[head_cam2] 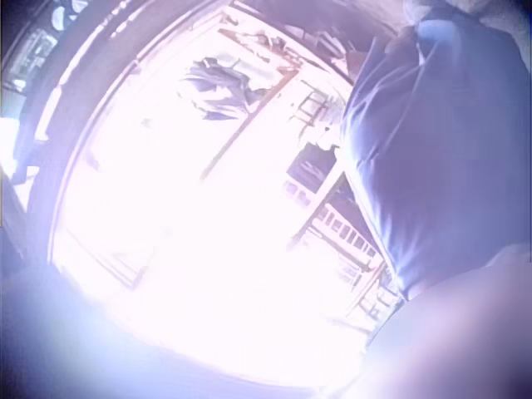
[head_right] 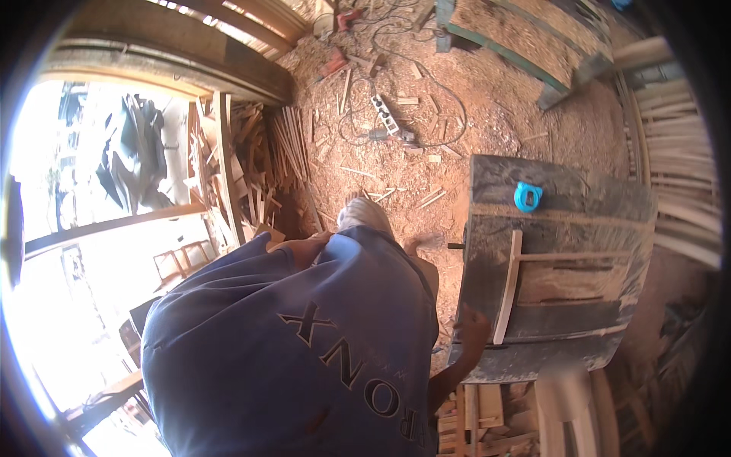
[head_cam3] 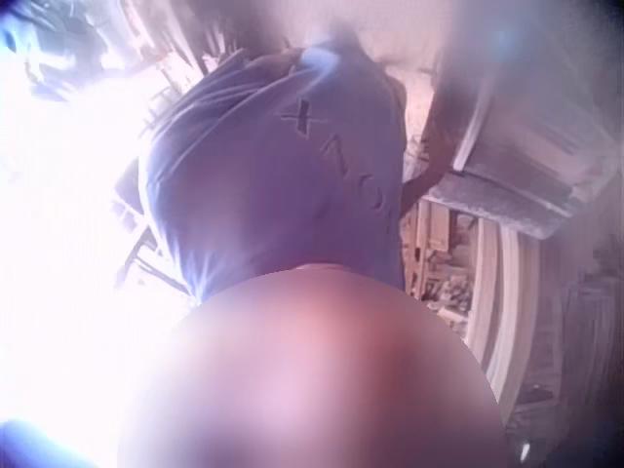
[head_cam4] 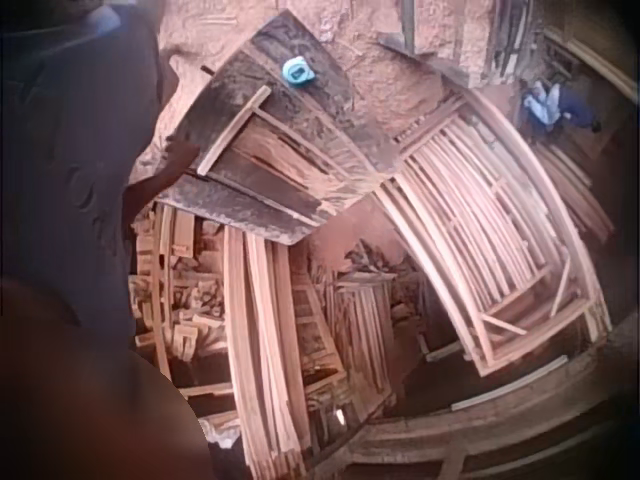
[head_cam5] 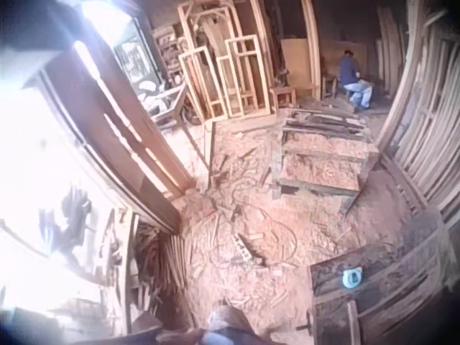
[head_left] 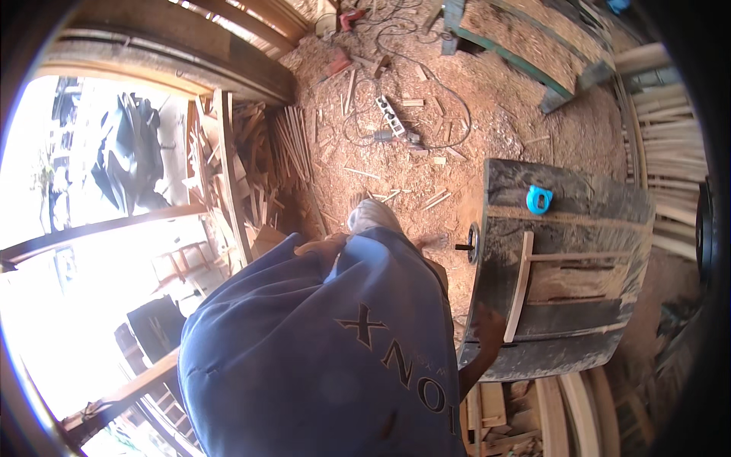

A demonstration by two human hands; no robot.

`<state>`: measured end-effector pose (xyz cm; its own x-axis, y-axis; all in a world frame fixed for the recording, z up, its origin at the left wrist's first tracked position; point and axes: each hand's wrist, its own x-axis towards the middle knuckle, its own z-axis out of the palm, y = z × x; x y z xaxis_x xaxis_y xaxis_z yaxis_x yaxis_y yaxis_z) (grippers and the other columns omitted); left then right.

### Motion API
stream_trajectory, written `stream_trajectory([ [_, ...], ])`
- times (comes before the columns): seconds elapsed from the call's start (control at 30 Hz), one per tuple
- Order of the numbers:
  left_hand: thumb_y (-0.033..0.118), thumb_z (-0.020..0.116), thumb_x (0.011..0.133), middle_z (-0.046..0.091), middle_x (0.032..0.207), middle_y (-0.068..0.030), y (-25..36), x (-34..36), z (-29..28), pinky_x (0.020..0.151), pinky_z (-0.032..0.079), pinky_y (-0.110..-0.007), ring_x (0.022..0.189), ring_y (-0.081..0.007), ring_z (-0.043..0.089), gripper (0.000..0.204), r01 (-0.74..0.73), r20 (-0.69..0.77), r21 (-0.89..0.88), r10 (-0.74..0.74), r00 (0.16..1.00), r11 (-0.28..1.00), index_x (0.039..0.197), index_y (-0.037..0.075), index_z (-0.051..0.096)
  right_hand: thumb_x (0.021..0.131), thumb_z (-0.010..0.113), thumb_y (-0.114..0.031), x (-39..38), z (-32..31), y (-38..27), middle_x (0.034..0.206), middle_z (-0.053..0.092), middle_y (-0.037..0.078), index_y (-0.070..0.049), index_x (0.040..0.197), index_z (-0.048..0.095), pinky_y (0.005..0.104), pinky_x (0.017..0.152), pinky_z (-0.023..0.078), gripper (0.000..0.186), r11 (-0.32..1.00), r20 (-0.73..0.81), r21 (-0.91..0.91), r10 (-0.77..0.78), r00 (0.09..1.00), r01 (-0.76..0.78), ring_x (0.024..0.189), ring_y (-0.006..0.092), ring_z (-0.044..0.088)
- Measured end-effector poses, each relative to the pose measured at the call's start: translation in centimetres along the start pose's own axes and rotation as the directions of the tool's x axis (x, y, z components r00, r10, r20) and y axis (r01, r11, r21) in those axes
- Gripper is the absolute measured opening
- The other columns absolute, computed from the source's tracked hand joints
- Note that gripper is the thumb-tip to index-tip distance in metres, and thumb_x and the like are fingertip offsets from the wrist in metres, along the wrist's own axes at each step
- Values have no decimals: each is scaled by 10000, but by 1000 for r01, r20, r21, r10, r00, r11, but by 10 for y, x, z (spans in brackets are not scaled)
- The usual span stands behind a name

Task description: The person measures and cuts thin wooden strips using a table saw, then stacks the cut pieces. They repeatedly measure strips with a tape measure, cut them on the saw, and gather the finished pieces into a pile.

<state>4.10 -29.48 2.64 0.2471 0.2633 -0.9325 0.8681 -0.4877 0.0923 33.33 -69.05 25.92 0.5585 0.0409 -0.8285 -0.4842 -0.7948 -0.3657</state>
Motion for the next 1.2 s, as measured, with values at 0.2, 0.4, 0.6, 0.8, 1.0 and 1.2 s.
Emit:
stream_trajectory([
  [0.2,322,536,892,699,1089,-203,-108,31,-1,878,519,-489,1033,-359,672,372,-20,-29,-188,15,999,982,1064,45,715,963,612,-228,73,169,-119,836,702,123,15,1097,630,270,551,497,278,938,353,29,-332,875,344,611,131,628],
  [0.4,230,526,848,695,1042,-222,-217,146,-110,891,522,-482,1029,-395,660,303,93,-284,-655,-359,889,750,991,70,740,981,575,-152,150,374,-116,881,684,104,18,1119,626,264,552,539,225,978,408,-153,-69,910,143,669,147,653],
  [0.6,238,581,799,656,1134,-267,-369,387,-174,946,485,-454,1118,-394,615,447,75,-308,-822,-552,775,564,1187,25,641,993,575,-168,195,543,-65,926,689,133,35,1126,610,284,637,549,245,976,454,-187,185,872,-110,710,174,663],
  [0.8,319,612,844,385,1421,-343,-480,584,-187,1117,370,-460,1317,-450,431,898,359,-14,-809,-627,779,465,1454,-139,139,989,584,-187,180,596,-16,936,679,140,59,1142,598,314,656,551,290,891,330,-254,446,832,-377,701,182,643],
  [1.0,450,641,841,325,1421,-374,-486,635,-170,1047,434,-485,1254,-475,476,916,193,-290,-816,-676,677,544,1403,-136,217,981,595,-189,174,626,2,912,688,159,73,1113,616,321,659,552,294,776,281,-182,629,725,-604,711,185,664],
  [1.2,341,611,858,605,1179,-330,-484,614,-191,913,528,-475,1088,-448,616,583,183,-346,-656,-508,789,732,1215,-106,497,970,613,-193,170,670,-10,924,684,171,46,1131,600,326,649,554,288,768,335,-281,640,692,-575,716,197,670],
])
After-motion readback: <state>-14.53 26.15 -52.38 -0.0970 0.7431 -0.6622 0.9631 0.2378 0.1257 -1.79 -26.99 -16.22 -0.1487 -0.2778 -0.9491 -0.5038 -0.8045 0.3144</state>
